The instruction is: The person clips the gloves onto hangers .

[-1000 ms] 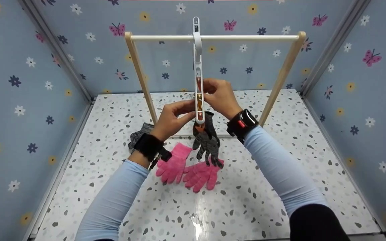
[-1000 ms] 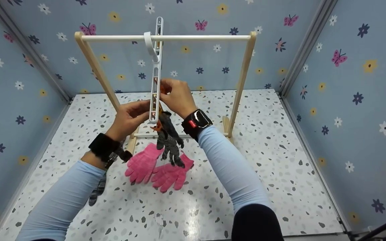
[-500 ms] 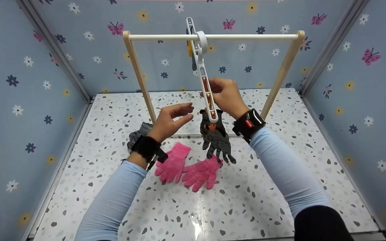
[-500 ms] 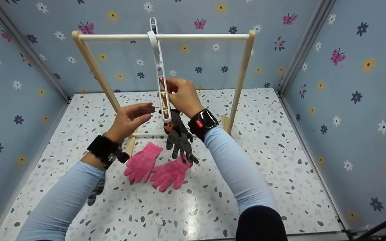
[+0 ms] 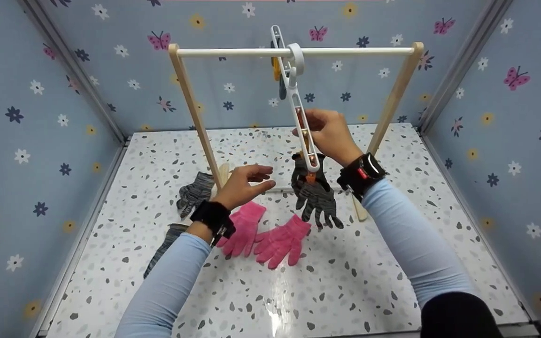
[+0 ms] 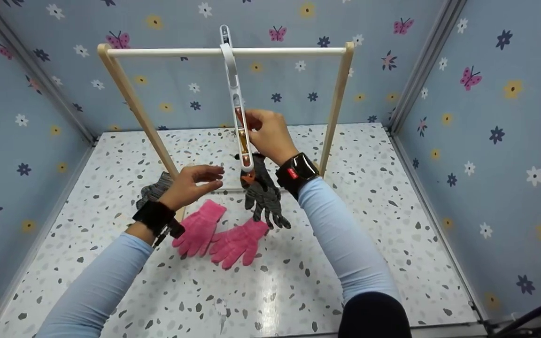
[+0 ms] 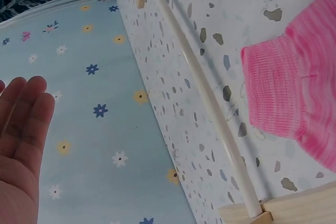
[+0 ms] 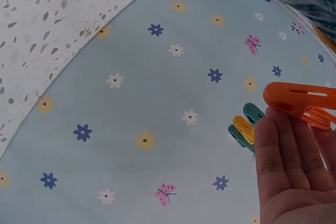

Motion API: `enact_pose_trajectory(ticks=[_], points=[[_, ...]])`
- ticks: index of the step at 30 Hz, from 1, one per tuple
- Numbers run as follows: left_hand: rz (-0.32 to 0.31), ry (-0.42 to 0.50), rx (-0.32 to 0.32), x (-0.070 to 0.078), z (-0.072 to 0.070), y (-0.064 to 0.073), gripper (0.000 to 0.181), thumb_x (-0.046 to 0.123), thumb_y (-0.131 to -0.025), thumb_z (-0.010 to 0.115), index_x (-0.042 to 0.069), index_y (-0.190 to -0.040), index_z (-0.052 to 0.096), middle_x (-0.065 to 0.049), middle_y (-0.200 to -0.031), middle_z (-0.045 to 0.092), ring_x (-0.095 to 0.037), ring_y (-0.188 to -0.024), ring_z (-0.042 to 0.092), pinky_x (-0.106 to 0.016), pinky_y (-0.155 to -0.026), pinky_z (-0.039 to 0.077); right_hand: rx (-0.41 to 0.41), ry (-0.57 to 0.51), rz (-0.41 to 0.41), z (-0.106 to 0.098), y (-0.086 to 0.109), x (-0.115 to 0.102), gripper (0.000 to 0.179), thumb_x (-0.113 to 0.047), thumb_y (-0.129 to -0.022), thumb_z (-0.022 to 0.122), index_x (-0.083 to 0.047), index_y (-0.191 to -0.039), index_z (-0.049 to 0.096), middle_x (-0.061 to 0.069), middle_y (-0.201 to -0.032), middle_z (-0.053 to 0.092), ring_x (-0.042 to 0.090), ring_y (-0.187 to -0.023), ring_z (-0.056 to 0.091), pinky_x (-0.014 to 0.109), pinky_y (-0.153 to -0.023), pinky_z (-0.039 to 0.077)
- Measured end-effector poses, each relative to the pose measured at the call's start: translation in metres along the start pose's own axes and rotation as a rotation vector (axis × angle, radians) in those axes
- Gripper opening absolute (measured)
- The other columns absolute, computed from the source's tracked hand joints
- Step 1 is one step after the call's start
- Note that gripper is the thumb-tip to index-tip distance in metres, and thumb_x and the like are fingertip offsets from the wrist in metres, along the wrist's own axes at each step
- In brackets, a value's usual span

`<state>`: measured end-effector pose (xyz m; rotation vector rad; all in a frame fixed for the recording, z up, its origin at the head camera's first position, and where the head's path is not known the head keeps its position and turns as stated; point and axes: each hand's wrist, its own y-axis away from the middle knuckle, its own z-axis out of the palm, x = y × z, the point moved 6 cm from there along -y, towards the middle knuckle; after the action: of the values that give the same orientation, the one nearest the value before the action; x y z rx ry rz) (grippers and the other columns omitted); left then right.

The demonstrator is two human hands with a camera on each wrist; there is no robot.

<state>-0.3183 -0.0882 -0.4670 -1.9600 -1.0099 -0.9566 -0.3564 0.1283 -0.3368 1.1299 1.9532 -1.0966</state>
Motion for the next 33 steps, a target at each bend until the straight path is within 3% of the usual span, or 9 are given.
enact_pose_trajectory(ticks=[6,15,19,24,33], points=[[-0.070,-0.029,-0.031,-0.015,0.013,0.000,0.046,0.019,-0.101,0.078,-0.004,-0.140,0.069,-0.024,-0.140,0.071,-0.042,-0.123,0.072,-0.050,-0.110,0.057,0.006,0.041,-0.009,-0.013,0.004,0.001,0.031,-0.003,-0.093,0.085,0.003,-0.122,0.077,0.021,-0.111,0.081,0.001,-0.082,0.073,0.019,-0.078,0.060],[-0.169,-0.141,-0.115,-0.028,0.041,0.004,0.052,0.027,-0.099,0.081,0.001,-0.143,0.070,-0.017,-0.128,0.077,-0.029,-0.106,0.074,-0.045,-0.095,0.061,0.005,0.084,0.026,-0.028,0.010,0.007,0.028,-0.007,-0.095,0.084,0.001,-0.120,0.078,0.020,-0.110,0.081,0.002,-0.084,0.074,0.018,-0.081,0.059],[-0.160,-0.187,-0.144,-0.031,0.052,0.003,0.048,0.027,-0.098,0.083,0.000,-0.137,0.073,-0.020,-0.126,0.077,-0.030,-0.103,0.075,-0.044,-0.091,0.062,0.014,0.107,0.010,-0.035,0.011,0.007,0.027,-0.010,-0.093,0.087,0.001,-0.117,0.079,0.020,-0.109,0.082,0.001,-0.083,0.073,0.018,-0.080,0.059],[-0.159,-0.228,-0.183,-0.034,0.066,0.002,0.047,0.025,-0.098,0.083,-0.001,-0.136,0.073,-0.026,-0.128,0.076,-0.034,-0.106,0.076,-0.048,-0.094,0.063,0.031,0.136,-0.008,-0.043,0.014,0.008,0.028,-0.012,-0.092,0.089,0.000,-0.116,0.080,0.018,-0.107,0.083,-0.002,-0.082,0.073,0.016,-0.078,0.059],[-0.147,-0.263,-0.240,-0.042,0.088,0.001,0.045,0.019,-0.095,0.085,-0.012,-0.126,0.073,-0.030,-0.125,0.075,-0.042,-0.116,0.073,-0.054,-0.100,0.060,0.002,0.075,0.022,-0.056,0.020,0.013,0.028,-0.003,-0.096,0.081,0.005,-0.122,0.077,0.026,-0.109,0.080,-0.002,-0.082,0.075,0.016,-0.077,0.060]])
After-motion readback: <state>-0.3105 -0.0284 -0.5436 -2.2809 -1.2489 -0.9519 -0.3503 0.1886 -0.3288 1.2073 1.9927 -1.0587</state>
